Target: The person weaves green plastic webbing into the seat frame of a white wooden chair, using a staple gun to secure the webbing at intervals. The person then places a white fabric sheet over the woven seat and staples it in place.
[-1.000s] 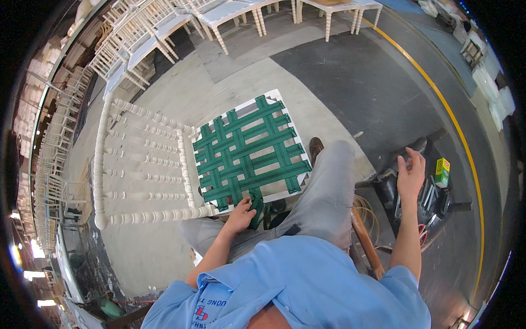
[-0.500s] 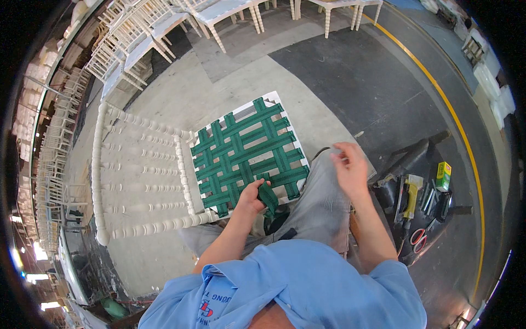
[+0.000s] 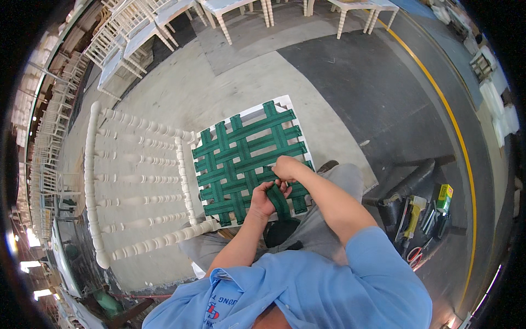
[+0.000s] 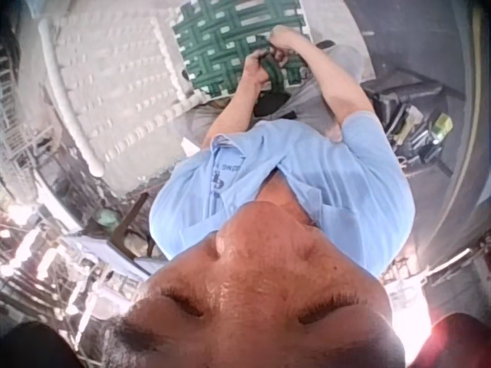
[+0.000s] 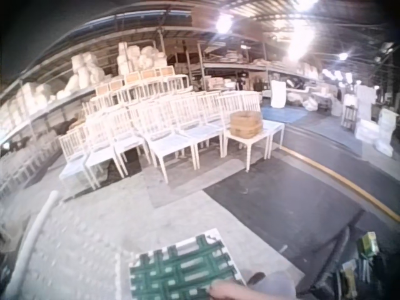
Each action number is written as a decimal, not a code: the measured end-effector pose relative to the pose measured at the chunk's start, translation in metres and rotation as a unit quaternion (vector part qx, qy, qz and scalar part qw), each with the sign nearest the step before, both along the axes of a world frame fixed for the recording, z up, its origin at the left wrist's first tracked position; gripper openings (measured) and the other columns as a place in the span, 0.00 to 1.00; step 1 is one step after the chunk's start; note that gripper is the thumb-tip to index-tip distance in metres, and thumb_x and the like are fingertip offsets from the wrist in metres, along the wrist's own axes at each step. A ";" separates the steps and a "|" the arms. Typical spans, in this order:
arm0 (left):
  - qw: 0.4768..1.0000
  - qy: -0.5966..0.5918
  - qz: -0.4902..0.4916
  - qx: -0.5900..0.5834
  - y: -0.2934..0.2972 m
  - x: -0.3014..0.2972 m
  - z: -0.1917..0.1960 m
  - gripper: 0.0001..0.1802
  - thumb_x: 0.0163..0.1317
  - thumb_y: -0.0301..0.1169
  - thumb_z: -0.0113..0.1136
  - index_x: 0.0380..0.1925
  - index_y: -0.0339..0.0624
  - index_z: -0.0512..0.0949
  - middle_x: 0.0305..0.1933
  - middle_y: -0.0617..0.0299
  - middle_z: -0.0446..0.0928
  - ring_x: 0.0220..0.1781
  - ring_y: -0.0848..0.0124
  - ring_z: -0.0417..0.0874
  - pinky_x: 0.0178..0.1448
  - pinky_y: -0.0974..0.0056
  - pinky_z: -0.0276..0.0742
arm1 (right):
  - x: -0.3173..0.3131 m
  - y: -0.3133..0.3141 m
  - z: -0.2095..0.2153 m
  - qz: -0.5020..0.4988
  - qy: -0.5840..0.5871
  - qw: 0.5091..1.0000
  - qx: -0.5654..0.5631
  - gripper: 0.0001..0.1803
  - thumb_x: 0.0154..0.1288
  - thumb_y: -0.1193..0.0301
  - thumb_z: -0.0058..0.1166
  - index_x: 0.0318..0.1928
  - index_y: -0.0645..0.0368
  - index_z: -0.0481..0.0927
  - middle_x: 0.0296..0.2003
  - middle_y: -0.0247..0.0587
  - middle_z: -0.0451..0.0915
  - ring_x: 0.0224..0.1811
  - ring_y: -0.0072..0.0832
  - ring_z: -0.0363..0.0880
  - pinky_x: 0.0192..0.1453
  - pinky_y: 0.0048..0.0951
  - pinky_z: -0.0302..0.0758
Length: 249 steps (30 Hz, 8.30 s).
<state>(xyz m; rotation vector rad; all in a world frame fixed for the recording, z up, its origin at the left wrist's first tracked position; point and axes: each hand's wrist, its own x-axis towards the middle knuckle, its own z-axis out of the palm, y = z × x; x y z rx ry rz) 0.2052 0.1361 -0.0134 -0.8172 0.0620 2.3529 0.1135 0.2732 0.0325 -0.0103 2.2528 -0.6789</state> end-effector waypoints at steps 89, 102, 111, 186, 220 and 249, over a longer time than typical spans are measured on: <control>0.648 0.454 0.014 -0.612 -0.021 -0.147 0.110 0.08 0.69 0.30 0.62 0.43 0.39 0.79 0.36 0.63 0.80 0.28 0.79 0.79 0.32 0.70 0.77 | -0.064 0.004 0.080 -0.088 0.511 0.807 -0.283 0.07 0.61 0.76 0.60 0.40 0.60 0.84 0.36 0.42 0.81 0.40 0.38 0.81 0.43 0.32 0.77; 0.664 0.311 -0.144 -0.664 -0.031 -0.153 0.048 0.14 0.70 0.35 0.55 0.48 0.38 0.81 0.39 0.58 0.85 0.27 0.69 0.81 0.35 0.64 0.79 | -0.172 -0.006 0.001 -0.147 0.276 0.946 -0.088 0.10 0.59 0.65 0.63 0.38 0.54 0.88 0.41 0.47 0.83 0.48 0.43 0.83 0.52 0.40 0.78; 0.244 0.458 0.013 -0.855 -0.032 -0.206 0.014 0.15 0.68 0.31 0.56 0.53 0.43 0.81 0.59 0.57 0.79 0.64 0.50 0.73 0.68 0.47 0.66 | -0.190 -0.046 -0.021 -0.179 0.335 0.925 -0.033 0.07 0.59 0.64 0.61 0.35 0.48 0.90 0.42 0.45 0.81 0.47 0.44 0.82 0.51 0.43 0.79; 0.211 0.452 -0.104 -0.860 -0.035 -0.213 -0.010 0.26 0.69 0.42 0.53 0.67 0.56 0.71 0.76 0.70 0.62 0.81 0.50 0.48 0.78 0.35 0.46 | -0.164 -0.046 0.041 -0.331 0.075 0.906 -0.254 0.15 0.68 0.61 0.62 0.42 0.60 0.75 0.27 0.35 0.77 0.16 0.23 0.73 0.17 0.26 0.69; 0.297 0.457 -0.002 -0.838 -0.045 -0.210 -0.016 0.14 0.61 0.35 0.57 0.42 0.43 0.87 0.69 0.52 0.69 0.78 0.48 0.57 0.80 0.40 0.47 | -0.162 -0.062 0.050 -0.291 0.077 0.928 -0.218 0.14 0.68 0.62 0.62 0.39 0.61 0.79 0.28 0.35 0.78 0.18 0.22 0.72 0.20 0.26 0.69; 0.607 0.511 -0.054 -0.606 -0.016 -0.051 0.034 0.15 0.75 0.33 0.50 0.43 0.30 0.80 0.44 0.53 0.82 0.44 0.64 0.82 0.50 0.62 0.77 | 0.228 0.306 0.230 -0.645 0.247 0.722 -0.021 0.20 0.66 0.59 0.65 0.50 0.59 0.78 0.37 0.38 0.81 0.24 0.25 0.78 0.24 0.29 0.74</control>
